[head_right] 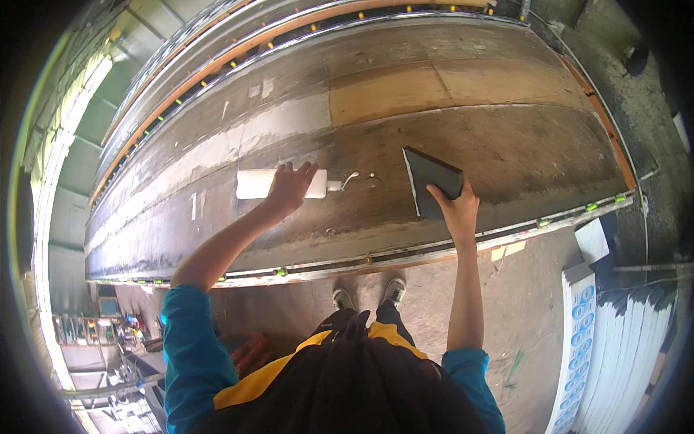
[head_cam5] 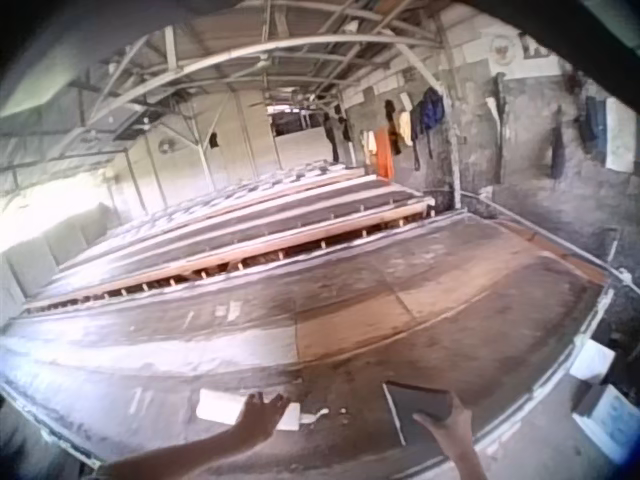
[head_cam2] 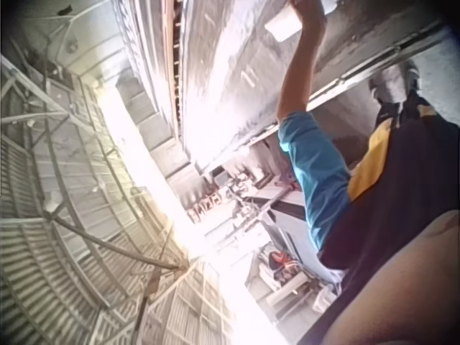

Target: The person sands the surface of a large wooden boat hull using a sanding block. They repeatedly pour liquid from a white plastic bottle onto the wood and rub the surface with the block, moving along the length of the hull.

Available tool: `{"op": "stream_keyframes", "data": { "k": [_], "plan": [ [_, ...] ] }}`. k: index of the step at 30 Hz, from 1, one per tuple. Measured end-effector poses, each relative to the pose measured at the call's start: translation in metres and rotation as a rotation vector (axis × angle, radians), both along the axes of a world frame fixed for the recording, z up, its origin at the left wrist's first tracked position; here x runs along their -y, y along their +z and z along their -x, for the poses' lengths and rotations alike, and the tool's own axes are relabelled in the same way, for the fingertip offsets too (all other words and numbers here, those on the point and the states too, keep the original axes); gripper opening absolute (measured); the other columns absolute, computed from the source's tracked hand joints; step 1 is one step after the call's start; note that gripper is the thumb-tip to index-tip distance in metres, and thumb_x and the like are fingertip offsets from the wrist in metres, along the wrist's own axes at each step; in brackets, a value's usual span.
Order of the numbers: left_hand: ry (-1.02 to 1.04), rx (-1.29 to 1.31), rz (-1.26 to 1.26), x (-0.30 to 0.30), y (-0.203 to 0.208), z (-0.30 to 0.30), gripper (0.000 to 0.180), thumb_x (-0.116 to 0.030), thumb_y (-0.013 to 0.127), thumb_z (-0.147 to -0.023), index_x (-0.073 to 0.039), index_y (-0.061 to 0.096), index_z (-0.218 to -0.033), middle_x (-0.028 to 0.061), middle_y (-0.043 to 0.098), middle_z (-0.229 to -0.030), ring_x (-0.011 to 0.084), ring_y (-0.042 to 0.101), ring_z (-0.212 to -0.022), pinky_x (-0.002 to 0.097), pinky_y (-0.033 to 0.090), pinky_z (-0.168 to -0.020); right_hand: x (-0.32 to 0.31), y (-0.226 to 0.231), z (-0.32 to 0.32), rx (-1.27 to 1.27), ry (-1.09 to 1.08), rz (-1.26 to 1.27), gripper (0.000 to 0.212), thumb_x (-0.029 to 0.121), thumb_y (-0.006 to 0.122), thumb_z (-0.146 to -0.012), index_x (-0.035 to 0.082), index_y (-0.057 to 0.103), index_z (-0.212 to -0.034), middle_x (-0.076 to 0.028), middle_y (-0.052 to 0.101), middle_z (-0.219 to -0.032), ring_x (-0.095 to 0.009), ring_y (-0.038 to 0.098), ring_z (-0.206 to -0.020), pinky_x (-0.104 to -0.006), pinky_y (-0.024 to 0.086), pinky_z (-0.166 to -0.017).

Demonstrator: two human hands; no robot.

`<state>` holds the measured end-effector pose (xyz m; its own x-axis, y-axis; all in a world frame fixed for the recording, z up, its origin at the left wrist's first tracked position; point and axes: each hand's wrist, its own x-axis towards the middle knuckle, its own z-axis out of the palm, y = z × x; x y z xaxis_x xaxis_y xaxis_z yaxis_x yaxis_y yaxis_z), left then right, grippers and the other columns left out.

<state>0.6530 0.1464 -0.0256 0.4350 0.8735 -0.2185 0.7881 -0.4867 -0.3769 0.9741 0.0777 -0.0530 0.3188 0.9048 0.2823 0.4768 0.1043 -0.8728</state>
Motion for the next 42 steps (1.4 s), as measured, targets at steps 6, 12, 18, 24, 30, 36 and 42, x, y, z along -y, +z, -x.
{"op": "stream_keyframes", "data": {
  "k": [6,12,18,24,30,36,42],
  "plan": [
    [0.113,0.116,0.092,0.039,0.003,0.035,0.068,-0.02,0.073,-0.067,-0.008,0.036,-0.123,0.0099,0.048,-0.117,0.0335,0.051,-0.106,0.0436,0.043,-0.087,-0.018,-0.006,0.031,0.174,0.102,0.104,0.045,0.025,0.07,-0.073,0.0,0.052,-0.106,-0.02,0.064,-0.086,-0.033,0.063,-0.079,-0.0368,0.05,-0.067],
    [0.268,0.597,0.024,0.055,0.015,0.073,0.065,-0.026,0.076,-0.064,-0.007,0.041,-0.115,0.0105,0.056,-0.107,0.0318,0.057,-0.093,0.0426,0.048,-0.081,-0.018,0.006,0.1,0.551,0.366,0.285,0.037,0.02,0.063,-0.078,0.004,0.051,-0.109,-0.021,0.062,-0.089,-0.035,0.062,-0.08,-0.0418,0.049,-0.068],
    [0.418,0.957,-0.157,0.067,0.012,0.131,0.072,-0.036,0.078,-0.062,-0.005,0.039,-0.114,0.0228,0.06,-0.092,0.0323,0.063,-0.08,0.0375,0.052,-0.068,-0.01,-0.012,0.171,0.763,0.34,0.307,0.035,0.016,0.062,-0.077,0.004,0.046,-0.107,-0.016,0.061,-0.082,-0.033,0.062,-0.077,-0.0413,0.05,-0.061],
    [0.501,1.377,-0.33,0.084,0.015,0.211,0.066,-0.024,0.08,-0.061,-0.002,0.041,-0.11,0.0206,0.06,-0.093,0.0339,0.062,-0.082,0.0391,0.051,-0.07,0.01,-0.044,0.248,1.024,0.03,0.228,0.025,0.014,0.057,-0.079,0.007,0.046,-0.099,-0.014,0.061,-0.073,-0.028,0.063,-0.071,-0.0411,0.049,-0.057],
    [0.47,1.465,-0.372,0.087,0.007,0.275,0.06,-0.018,0.079,-0.064,-0.001,0.042,-0.108,0.0176,0.06,-0.095,0.0305,0.062,-0.086,0.0373,0.05,-0.072,0.028,-0.022,0.342,0.941,0.345,0.366,0.038,0.017,0.064,-0.075,0.009,0.048,-0.109,-0.015,0.062,-0.079,-0.031,0.063,-0.076,-0.0423,0.048,-0.064],
    [0.42,1.547,-0.36,0.089,0.003,0.313,0.064,-0.02,0.08,-0.063,0.0,0.042,-0.11,0.0172,0.059,-0.094,0.0298,0.06,-0.086,0.0352,0.047,-0.072,-0.019,-0.011,0.245,0.903,-0.038,0.556,0.044,0.02,0.066,-0.075,0.013,0.045,-0.114,-0.016,0.063,-0.077,-0.033,0.063,-0.073,-0.0453,0.047,-0.061],
    [0.408,1.577,-0.306,0.087,-0.008,0.322,0.063,-0.021,0.081,-0.063,-0.001,0.042,-0.109,0.0165,0.058,-0.093,0.0296,0.059,-0.085,0.0353,0.047,-0.072,0.028,-0.048,0.313,0.966,0.072,0.142,0.036,0.01,0.066,-0.071,0.012,0.052,-0.104,-0.011,0.057,-0.065,-0.028,0.059,-0.062,-0.0431,0.048,-0.058]
  ]
}}
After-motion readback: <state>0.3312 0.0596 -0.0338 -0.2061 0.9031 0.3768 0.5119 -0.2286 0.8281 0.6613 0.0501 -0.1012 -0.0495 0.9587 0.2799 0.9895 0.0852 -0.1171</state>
